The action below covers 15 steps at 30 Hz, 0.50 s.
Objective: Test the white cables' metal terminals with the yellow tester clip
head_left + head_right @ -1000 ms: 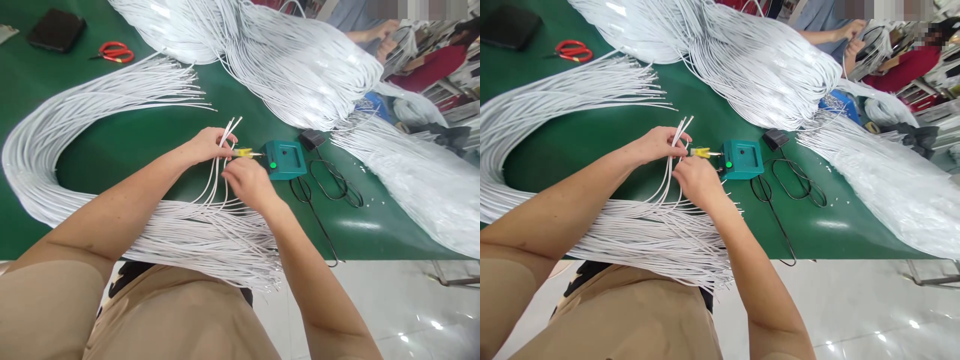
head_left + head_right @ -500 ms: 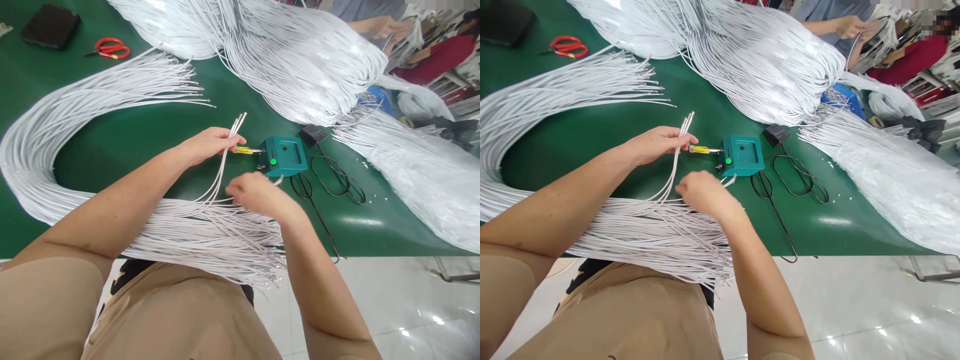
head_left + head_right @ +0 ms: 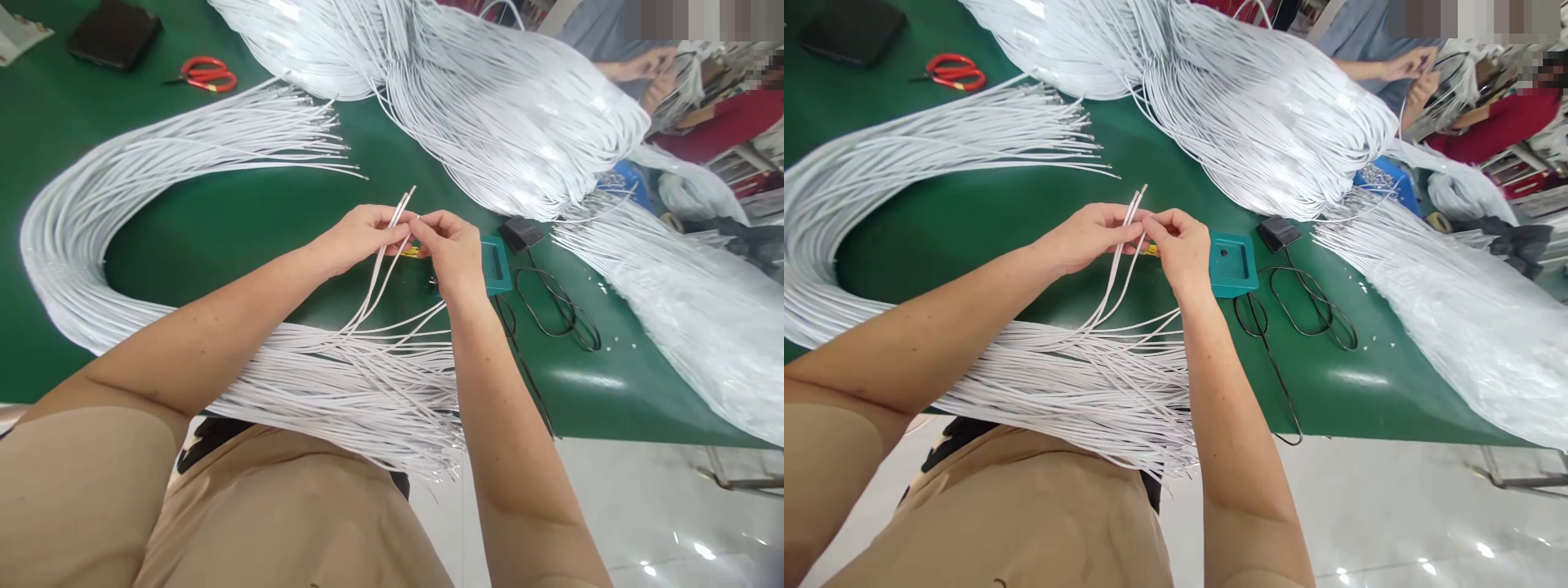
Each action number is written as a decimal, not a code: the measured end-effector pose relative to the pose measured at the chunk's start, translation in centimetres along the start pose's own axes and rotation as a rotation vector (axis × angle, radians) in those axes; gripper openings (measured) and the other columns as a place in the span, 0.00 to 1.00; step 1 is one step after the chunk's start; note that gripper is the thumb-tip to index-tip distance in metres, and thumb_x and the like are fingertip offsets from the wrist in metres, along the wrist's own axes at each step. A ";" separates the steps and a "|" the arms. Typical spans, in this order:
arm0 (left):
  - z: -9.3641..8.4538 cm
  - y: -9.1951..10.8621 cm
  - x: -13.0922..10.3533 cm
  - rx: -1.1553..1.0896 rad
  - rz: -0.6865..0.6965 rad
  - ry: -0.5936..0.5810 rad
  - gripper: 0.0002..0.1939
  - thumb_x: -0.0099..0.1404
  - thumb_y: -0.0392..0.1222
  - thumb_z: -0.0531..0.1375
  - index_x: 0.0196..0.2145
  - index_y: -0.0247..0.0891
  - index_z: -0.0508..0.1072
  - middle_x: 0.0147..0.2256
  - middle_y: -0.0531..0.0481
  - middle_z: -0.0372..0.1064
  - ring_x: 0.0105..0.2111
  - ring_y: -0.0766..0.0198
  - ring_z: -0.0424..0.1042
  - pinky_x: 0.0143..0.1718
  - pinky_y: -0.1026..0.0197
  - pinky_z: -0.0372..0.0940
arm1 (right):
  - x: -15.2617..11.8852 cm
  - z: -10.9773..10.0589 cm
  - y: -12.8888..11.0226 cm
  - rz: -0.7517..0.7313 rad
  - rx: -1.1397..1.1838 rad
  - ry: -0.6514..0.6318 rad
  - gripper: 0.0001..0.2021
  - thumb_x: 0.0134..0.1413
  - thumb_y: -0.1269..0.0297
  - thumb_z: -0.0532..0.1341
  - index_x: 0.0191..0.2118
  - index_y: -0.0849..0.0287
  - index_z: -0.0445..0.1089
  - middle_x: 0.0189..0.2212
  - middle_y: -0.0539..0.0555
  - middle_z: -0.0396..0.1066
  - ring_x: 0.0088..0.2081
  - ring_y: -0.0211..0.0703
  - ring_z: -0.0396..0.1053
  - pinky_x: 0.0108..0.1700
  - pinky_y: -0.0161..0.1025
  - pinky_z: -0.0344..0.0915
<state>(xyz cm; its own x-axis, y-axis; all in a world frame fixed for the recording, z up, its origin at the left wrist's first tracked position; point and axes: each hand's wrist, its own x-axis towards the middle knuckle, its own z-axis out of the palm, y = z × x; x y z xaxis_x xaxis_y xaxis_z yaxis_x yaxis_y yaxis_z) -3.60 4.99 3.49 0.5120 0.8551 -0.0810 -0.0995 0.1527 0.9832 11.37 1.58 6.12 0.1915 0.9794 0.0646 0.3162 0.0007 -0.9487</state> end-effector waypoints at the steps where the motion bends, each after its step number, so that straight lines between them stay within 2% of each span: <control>1: 0.1 0.0 0.0 -0.011 0.010 0.025 0.11 0.57 0.41 0.65 0.38 0.35 0.74 0.34 0.49 0.74 0.34 0.66 0.74 0.38 0.62 0.67 | -0.1 0.0 0.1 0.007 0.015 -0.001 0.07 0.47 0.62 0.64 0.25 0.58 0.71 0.21 0.46 0.65 0.24 0.33 0.60 0.28 0.33 0.61; 6: 0.6 -0.4 0.2 0.007 0.053 0.123 0.11 0.53 0.34 0.66 0.31 0.35 0.66 0.28 0.54 0.70 0.28 0.69 0.71 0.30 0.65 0.64 | -0.5 0.5 0.6 0.072 0.178 -0.017 0.06 0.47 0.64 0.63 0.25 0.59 0.70 0.20 0.44 0.60 0.22 0.30 0.55 0.28 0.32 0.58; 10: 0.6 -0.6 0.4 0.064 0.097 0.125 0.12 0.53 0.32 0.64 0.27 0.36 0.61 0.26 0.56 0.68 0.23 0.73 0.67 0.26 0.67 0.62 | -0.5 0.7 0.8 0.253 0.384 -0.078 0.07 0.46 0.63 0.63 0.24 0.59 0.68 0.20 0.44 0.58 0.22 0.31 0.58 0.27 0.31 0.58; 12: 0.6 -0.6 0.3 0.107 0.119 0.107 0.12 0.54 0.32 0.63 0.27 0.37 0.60 0.26 0.55 0.69 0.23 0.72 0.68 0.27 0.66 0.62 | -0.2 0.6 0.7 0.331 0.411 -0.113 0.09 0.48 0.59 0.63 0.25 0.58 0.67 0.20 0.44 0.58 0.22 0.31 0.59 0.27 0.32 0.59; 15: 0.6 -0.5 0.2 0.134 0.141 0.045 0.12 0.56 0.32 0.61 0.28 0.37 0.58 0.27 0.52 0.72 0.27 0.68 0.72 0.28 0.65 0.64 | 0.6 0.3 0.5 0.363 0.410 -0.141 0.16 0.50 0.49 0.62 0.27 0.58 0.69 0.17 0.44 0.57 0.20 0.33 0.58 0.27 0.34 0.61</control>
<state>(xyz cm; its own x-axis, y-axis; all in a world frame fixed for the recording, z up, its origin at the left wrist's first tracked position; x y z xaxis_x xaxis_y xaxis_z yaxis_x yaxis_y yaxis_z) -2.93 4.78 3.09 0.4618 0.8853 0.0547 -0.0516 -0.0348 0.9981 11.35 2.26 5.60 0.0856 0.9490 -0.3034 -0.1386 -0.2902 -0.9469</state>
